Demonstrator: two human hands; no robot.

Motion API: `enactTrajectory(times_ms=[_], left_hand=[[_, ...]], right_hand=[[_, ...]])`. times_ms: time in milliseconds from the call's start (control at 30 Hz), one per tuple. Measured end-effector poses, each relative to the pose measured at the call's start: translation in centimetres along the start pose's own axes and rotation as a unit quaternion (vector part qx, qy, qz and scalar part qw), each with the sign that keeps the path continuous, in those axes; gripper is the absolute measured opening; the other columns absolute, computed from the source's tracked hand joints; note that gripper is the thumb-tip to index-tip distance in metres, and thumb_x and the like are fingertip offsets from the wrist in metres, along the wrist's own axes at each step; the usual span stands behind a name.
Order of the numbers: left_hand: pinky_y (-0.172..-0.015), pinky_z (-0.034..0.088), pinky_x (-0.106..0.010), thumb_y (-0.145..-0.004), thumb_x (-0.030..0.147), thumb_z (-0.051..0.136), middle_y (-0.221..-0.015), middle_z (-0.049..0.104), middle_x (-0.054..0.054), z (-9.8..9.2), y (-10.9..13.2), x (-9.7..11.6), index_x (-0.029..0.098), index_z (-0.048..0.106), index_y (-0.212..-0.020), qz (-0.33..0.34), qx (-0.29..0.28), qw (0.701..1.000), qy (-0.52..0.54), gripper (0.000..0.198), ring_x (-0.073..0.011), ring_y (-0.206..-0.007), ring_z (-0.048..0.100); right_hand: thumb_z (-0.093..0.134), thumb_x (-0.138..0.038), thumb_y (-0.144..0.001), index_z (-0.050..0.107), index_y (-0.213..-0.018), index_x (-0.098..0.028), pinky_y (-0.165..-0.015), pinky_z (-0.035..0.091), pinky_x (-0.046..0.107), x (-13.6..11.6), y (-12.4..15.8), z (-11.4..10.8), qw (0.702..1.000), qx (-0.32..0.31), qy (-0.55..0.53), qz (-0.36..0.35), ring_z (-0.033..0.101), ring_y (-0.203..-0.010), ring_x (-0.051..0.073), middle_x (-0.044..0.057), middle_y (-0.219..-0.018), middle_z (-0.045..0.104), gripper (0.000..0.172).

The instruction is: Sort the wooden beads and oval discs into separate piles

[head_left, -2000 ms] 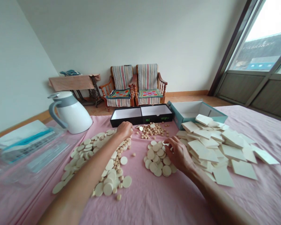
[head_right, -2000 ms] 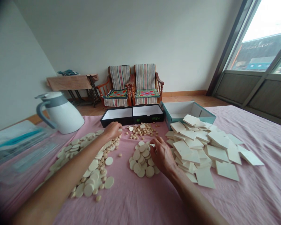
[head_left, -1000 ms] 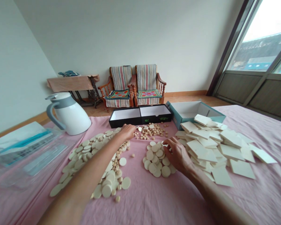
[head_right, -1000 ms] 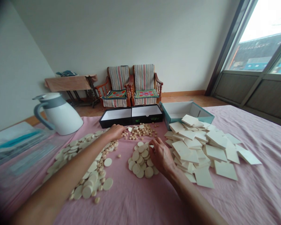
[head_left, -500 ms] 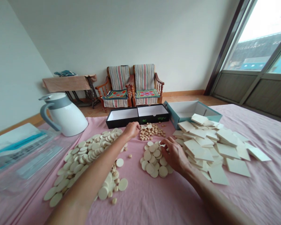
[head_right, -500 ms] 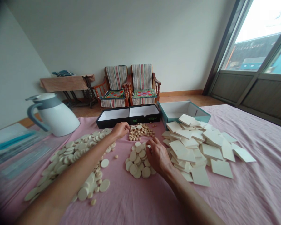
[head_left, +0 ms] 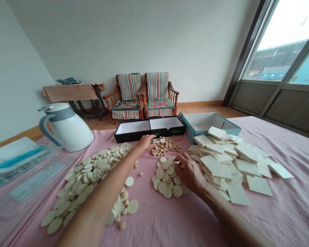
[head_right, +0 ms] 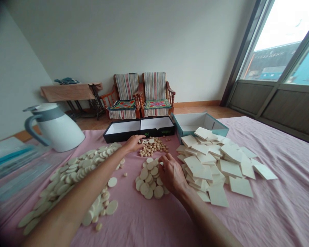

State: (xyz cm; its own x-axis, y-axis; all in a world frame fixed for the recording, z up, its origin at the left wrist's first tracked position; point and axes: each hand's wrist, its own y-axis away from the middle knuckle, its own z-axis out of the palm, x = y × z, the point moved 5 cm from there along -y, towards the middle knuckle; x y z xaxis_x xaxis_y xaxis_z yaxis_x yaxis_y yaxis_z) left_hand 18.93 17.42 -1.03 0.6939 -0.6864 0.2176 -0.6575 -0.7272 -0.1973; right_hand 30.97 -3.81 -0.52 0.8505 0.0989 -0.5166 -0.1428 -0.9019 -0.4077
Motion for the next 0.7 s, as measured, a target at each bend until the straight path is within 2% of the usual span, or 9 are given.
enactTrajectory(times_ms=[100, 233, 333, 467, 567, 700], left_hand=[[-0.087, 0.046, -0.027, -0.073, 0.022, 0.064, -0.095, 0.067, -0.007, 0.1, -0.5, 0.8, 0.021, 0.068, -0.106, 0.020, 0.005, 1.000, 0.012, 0.033, -0.0213, -0.094, 0.062], [-0.080, 0.047, -0.027, -0.077, 0.020, 0.060, -0.087, 0.068, -0.007, -0.1, -0.9, 1.1, 0.019, 0.073, -0.088, 0.006, 0.028, 0.999, 0.031, 0.017, -0.0208, -0.087, 0.063], [-0.081, 0.046, -0.028, -0.076, 0.016, 0.059, -0.086, 0.069, -0.007, -0.7, -0.9, 0.8, 0.018, 0.073, -0.083, -0.014, 0.051, 0.997, 0.054, 0.015, -0.0203, -0.088, 0.063], [-0.082, 0.045, -0.029, -0.077, 0.014, 0.054, -0.088, 0.069, -0.008, -2.3, 0.0, 0.5, 0.015, 0.071, -0.087, -0.017, 0.065, 0.992, 0.111, 0.019, -0.0198, -0.088, 0.061], [-0.075, 0.047, -0.026, -0.077, 0.016, 0.056, -0.084, 0.070, -0.006, -3.0, 1.3, 1.5, 0.013, 0.070, -0.089, 0.025, 0.013, 0.983, 0.182, 0.019, -0.0168, -0.079, 0.063], [-0.064, 0.047, -0.019, -0.075, 0.020, 0.063, -0.078, 0.071, -0.005, -2.6, 3.7, 4.8, 0.010, 0.070, -0.086, 0.114, -0.110, 0.948, 0.275, 0.017, -0.0132, -0.070, 0.063]], right_hand=[[0.046, -0.015, -0.082, 0.058, -0.085, -0.019, -0.068, 0.043, 0.024, 0.2, 0.0, 0.2, 1.000, -0.003, 0.000, -0.004, 0.055, -0.074, 0.014, 0.004, -0.089, 0.056, 0.013], [0.046, -0.016, -0.083, 0.058, -0.087, -0.018, -0.069, 0.043, 0.025, 0.4, 0.0, 0.4, 1.000, -0.007, -0.001, -0.003, 0.054, -0.073, 0.013, 0.004, -0.088, 0.055, 0.013], [0.046, -0.016, -0.083, 0.058, -0.086, -0.018, -0.067, 0.043, 0.024, 0.4, 0.0, 0.4, 1.000, -0.011, -0.005, -0.001, 0.054, -0.072, 0.013, 0.004, -0.088, 0.055, 0.013], [0.046, -0.016, -0.082, 0.059, -0.086, -0.018, -0.065, 0.043, 0.024, 0.3, 0.0, 0.1, 1.000, -0.005, -0.005, 0.003, 0.055, -0.070, 0.013, 0.004, -0.088, 0.055, 0.013], [0.046, -0.017, -0.083, 0.060, -0.088, -0.019, -0.063, 0.043, 0.023, 0.2, -0.1, -0.5, 1.000, 0.020, -0.013, 0.003, 0.055, -0.067, 0.012, 0.003, -0.088, 0.056, 0.015], [0.045, -0.020, -0.085, 0.059, -0.090, -0.018, -0.065, 0.044, 0.024, 0.1, -0.2, -1.7, 0.995, 0.092, -0.028, 0.012, 0.055, -0.067, 0.012, 0.004, -0.089, 0.057, 0.016]])
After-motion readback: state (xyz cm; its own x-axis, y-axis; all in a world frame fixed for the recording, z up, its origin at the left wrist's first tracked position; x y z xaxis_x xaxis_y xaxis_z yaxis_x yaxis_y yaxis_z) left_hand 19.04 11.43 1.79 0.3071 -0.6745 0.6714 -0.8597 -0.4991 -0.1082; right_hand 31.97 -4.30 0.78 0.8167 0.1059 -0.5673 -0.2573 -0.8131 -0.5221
